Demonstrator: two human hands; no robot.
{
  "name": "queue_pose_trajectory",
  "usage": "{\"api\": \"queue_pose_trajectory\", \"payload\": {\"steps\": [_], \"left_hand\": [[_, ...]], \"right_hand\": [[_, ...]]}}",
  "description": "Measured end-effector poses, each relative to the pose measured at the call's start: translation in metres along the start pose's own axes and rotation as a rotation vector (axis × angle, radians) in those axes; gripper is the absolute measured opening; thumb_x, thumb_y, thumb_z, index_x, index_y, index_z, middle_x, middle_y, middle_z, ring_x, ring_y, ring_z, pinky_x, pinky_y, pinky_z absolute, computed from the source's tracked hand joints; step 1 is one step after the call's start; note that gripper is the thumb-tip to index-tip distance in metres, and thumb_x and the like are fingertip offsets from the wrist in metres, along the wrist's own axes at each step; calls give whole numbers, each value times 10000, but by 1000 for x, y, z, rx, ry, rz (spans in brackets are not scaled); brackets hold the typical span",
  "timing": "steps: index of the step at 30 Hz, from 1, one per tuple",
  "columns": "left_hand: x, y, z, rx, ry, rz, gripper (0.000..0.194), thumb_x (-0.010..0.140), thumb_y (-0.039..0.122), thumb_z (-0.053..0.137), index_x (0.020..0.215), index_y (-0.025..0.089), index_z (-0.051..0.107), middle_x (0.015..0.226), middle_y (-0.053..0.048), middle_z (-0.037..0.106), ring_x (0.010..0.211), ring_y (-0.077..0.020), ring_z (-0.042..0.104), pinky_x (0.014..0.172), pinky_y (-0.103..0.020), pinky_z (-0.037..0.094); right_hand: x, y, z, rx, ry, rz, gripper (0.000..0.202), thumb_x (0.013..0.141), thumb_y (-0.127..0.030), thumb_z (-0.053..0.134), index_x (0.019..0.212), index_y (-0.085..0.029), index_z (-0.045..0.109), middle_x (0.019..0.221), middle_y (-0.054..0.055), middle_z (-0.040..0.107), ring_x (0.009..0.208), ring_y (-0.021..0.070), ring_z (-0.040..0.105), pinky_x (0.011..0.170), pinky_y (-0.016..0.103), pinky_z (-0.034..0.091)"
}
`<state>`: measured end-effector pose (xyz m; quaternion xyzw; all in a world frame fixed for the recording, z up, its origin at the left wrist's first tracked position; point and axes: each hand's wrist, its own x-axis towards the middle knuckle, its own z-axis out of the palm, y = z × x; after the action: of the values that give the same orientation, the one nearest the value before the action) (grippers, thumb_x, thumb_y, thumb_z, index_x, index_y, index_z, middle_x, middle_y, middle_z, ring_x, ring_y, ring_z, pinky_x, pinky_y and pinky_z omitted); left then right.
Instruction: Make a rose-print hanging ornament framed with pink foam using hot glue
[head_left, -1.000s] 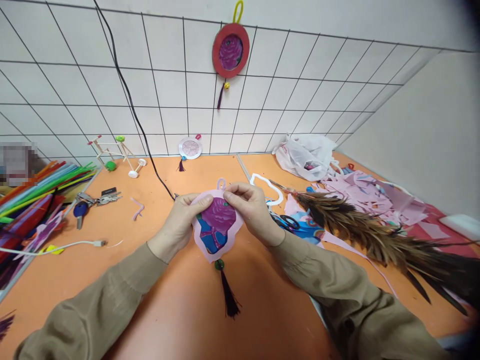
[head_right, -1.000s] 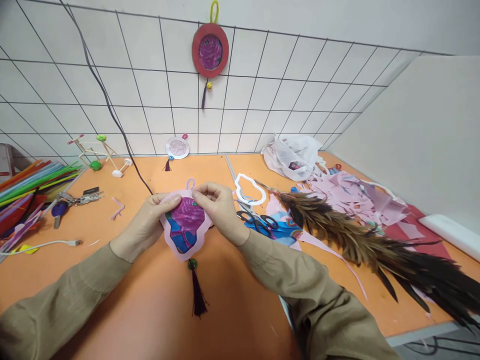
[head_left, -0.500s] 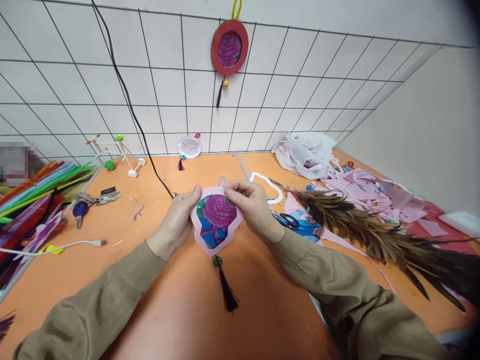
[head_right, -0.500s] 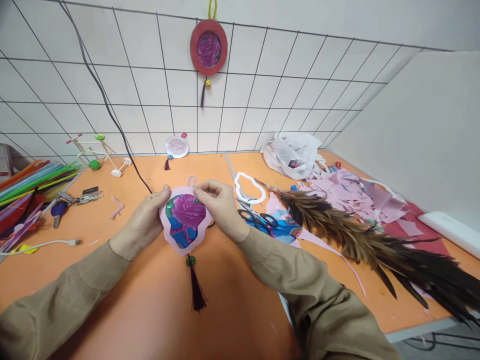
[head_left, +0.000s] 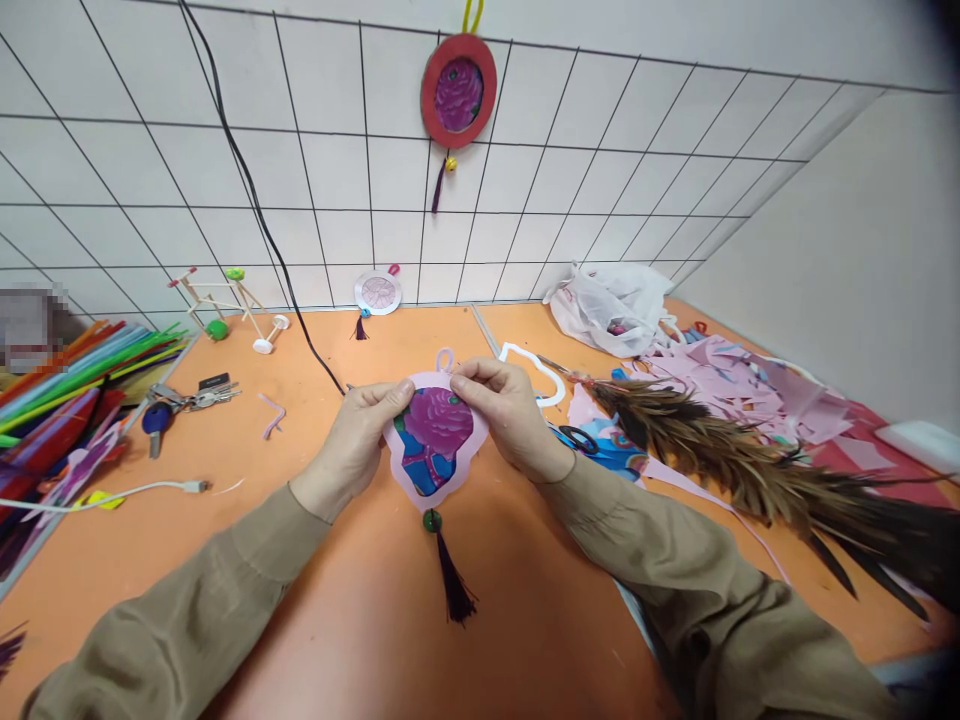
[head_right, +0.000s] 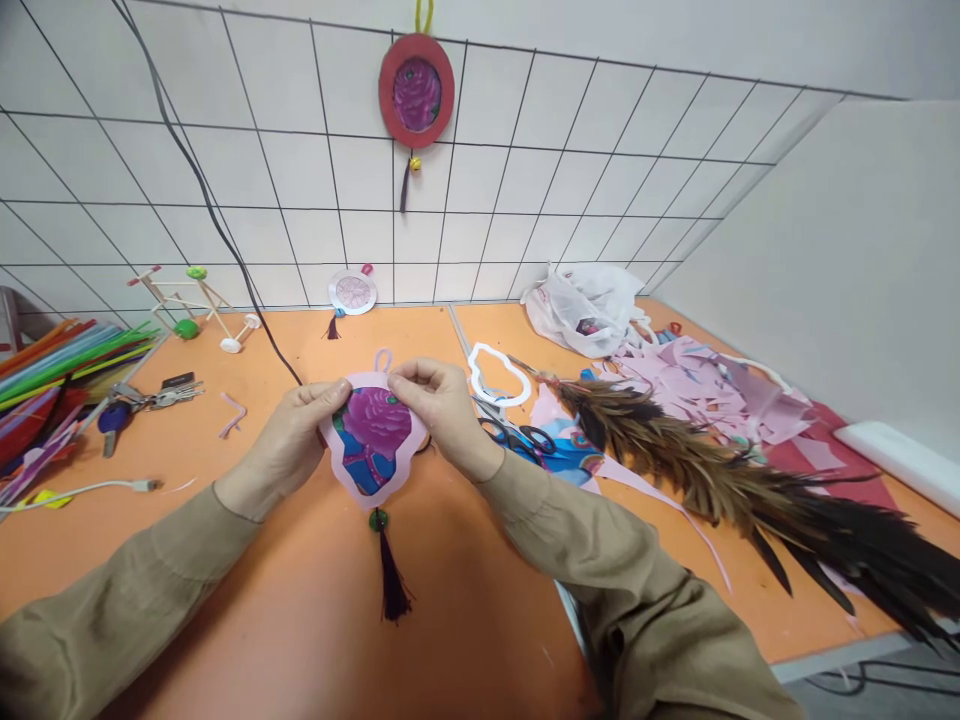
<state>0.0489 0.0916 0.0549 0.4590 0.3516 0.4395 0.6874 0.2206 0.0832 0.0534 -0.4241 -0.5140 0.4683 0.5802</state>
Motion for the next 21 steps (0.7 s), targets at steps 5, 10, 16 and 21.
{"api": "queue_pose_trajectory", "payload": {"steps": [5,10,16,21], "left_hand": [[-1,1,1,35,-3,-17,440,606,534,866,594,116,729,538,-58,678,477,-115,563,491,-218,424],[-5,35,-8,22,26,3,330,624,376,883,525,122,698,531,-55,681,451,-112,575,480,-215,460],[-33,100,-27,102,57,16,286,771,156,715,494,92,683,444,-9,620,394,-63,526,441,-156,405],[-56,121,-30,223,-32,2,222,657,272,824,538,103,744,471,-29,662,372,-128,561,397,-203,406]], "right_hand": [[-1,2,1,-10,-21,-15,247,701,-383,760,659,-173,635,590,-29,599,551,98,510,558,250,437],[4,-1,-8,-106,-130,-86,252,806,-419,675,731,-180,657,627,-13,613,540,103,515,520,246,413],[19,23,-22,-795,-285,-419,201,870,-146,540,941,-184,725,870,66,706,773,167,619,705,304,478],[28,54,-24,-1116,-403,-567,337,941,-103,457,1197,-147,672,1137,148,699,1033,249,606,876,386,480]]}}
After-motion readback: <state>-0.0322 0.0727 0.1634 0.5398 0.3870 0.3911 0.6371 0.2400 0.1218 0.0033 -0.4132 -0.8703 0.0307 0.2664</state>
